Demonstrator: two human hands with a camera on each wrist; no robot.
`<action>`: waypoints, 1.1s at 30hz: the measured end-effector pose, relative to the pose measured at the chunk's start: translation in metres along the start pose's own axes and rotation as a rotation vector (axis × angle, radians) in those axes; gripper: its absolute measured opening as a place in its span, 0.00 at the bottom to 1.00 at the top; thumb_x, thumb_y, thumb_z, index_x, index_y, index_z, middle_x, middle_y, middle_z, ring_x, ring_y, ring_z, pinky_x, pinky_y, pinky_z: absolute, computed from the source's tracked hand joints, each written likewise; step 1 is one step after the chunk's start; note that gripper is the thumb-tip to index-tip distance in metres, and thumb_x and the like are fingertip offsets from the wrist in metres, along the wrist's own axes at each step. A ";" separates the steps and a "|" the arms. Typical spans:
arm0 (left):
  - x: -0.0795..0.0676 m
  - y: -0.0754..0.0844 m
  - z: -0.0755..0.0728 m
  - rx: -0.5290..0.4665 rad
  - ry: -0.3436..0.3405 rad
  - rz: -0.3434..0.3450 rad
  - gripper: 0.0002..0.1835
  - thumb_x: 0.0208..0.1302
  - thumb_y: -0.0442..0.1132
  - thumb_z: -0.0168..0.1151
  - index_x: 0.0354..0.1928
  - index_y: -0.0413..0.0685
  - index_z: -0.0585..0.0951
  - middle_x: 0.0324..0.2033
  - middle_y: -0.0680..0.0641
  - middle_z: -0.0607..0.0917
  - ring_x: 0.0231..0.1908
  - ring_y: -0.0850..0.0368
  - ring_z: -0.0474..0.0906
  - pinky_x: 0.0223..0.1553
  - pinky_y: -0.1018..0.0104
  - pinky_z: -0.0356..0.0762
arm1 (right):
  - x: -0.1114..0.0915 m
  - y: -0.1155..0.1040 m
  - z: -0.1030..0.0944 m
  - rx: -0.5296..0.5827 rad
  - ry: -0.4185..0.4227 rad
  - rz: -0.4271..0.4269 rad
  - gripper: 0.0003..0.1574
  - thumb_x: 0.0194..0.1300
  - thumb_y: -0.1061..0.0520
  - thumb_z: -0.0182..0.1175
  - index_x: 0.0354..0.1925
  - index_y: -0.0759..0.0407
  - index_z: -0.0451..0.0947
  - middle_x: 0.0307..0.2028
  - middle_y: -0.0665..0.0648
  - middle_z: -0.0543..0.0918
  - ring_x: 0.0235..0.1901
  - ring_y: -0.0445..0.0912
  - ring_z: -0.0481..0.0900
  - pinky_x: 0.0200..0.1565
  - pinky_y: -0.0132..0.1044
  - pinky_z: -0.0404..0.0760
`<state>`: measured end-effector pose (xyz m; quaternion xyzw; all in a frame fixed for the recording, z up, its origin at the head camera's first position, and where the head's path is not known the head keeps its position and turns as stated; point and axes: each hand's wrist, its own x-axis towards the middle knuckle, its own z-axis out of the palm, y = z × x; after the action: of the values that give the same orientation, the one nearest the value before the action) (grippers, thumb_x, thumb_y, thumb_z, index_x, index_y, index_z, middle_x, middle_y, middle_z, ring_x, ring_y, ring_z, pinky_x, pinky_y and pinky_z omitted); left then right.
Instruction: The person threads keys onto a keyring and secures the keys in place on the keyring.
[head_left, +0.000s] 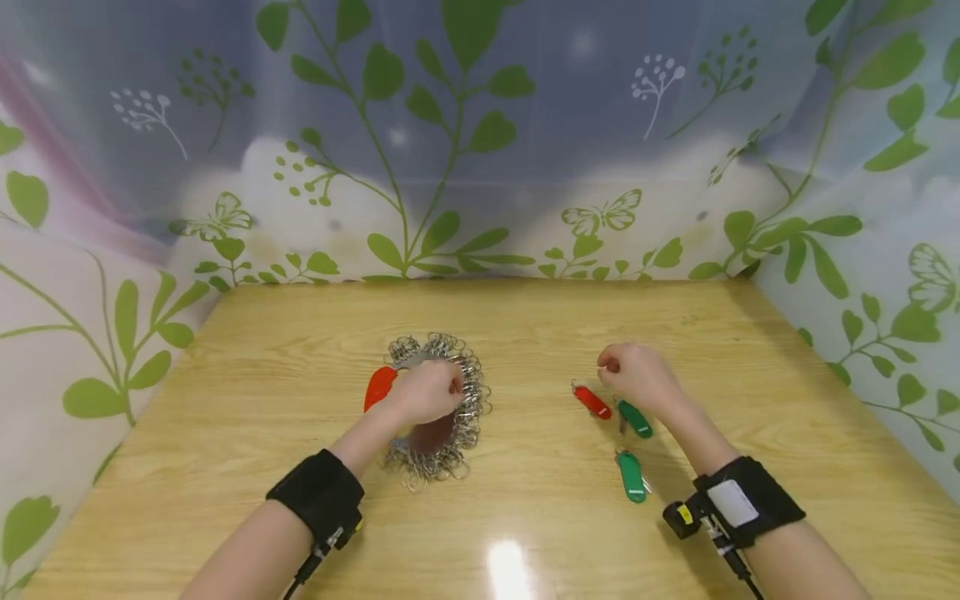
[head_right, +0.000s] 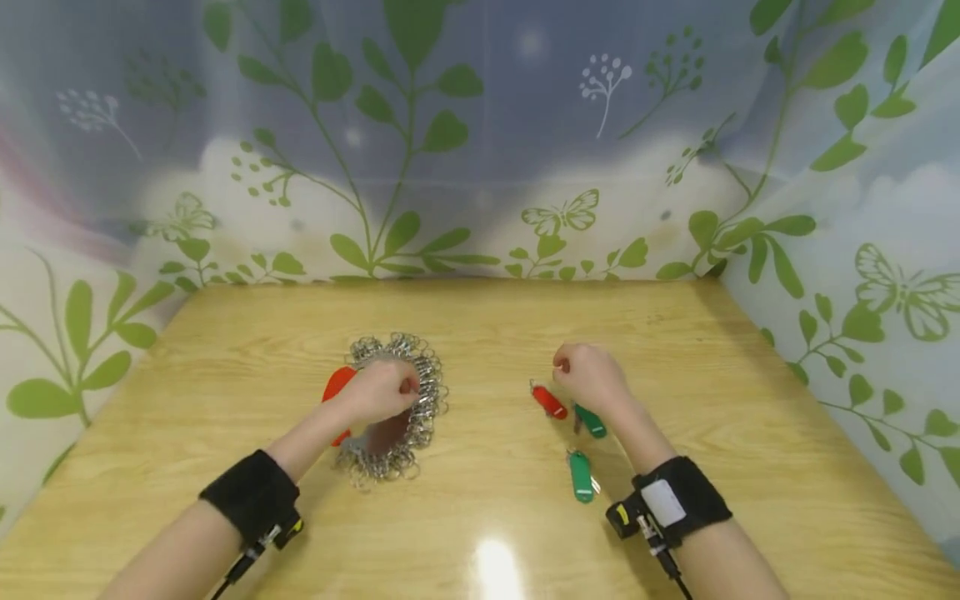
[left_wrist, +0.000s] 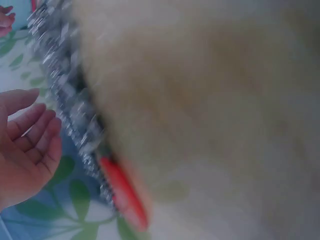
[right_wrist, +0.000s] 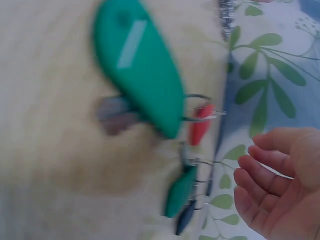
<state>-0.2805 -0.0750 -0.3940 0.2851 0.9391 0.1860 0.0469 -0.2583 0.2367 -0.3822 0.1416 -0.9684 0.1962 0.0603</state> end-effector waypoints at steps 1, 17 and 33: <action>0.000 0.000 0.003 0.000 -0.008 0.001 0.04 0.56 0.40 0.58 0.32 0.49 0.76 0.26 0.53 0.76 0.21 0.63 0.69 0.23 0.65 0.69 | 0.001 0.000 0.003 -0.006 -0.029 0.010 0.10 0.55 0.57 0.55 0.34 0.62 0.76 0.29 0.56 0.78 0.30 0.48 0.73 0.34 0.46 0.74; 0.009 0.011 0.012 0.148 0.019 0.103 0.04 0.58 0.37 0.55 0.27 0.48 0.74 0.23 0.52 0.71 0.23 0.60 0.65 0.23 0.66 0.62 | 0.015 -0.003 0.031 -0.117 -0.127 0.068 0.08 0.57 0.53 0.56 0.30 0.55 0.77 0.28 0.53 0.77 0.24 0.44 0.71 0.24 0.42 0.73; 0.014 0.020 0.019 0.294 0.106 0.220 0.03 0.52 0.41 0.60 0.28 0.52 0.80 0.27 0.53 0.74 0.29 0.57 0.68 0.33 0.62 0.69 | 0.005 -0.013 0.025 0.036 -0.075 0.014 0.07 0.59 0.56 0.56 0.29 0.58 0.77 0.22 0.50 0.75 0.21 0.42 0.70 0.27 0.42 0.72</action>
<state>-0.2778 -0.0461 -0.4038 0.3798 0.9204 0.0653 -0.0656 -0.2606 0.2143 -0.3997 0.1431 -0.9672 0.2087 0.0200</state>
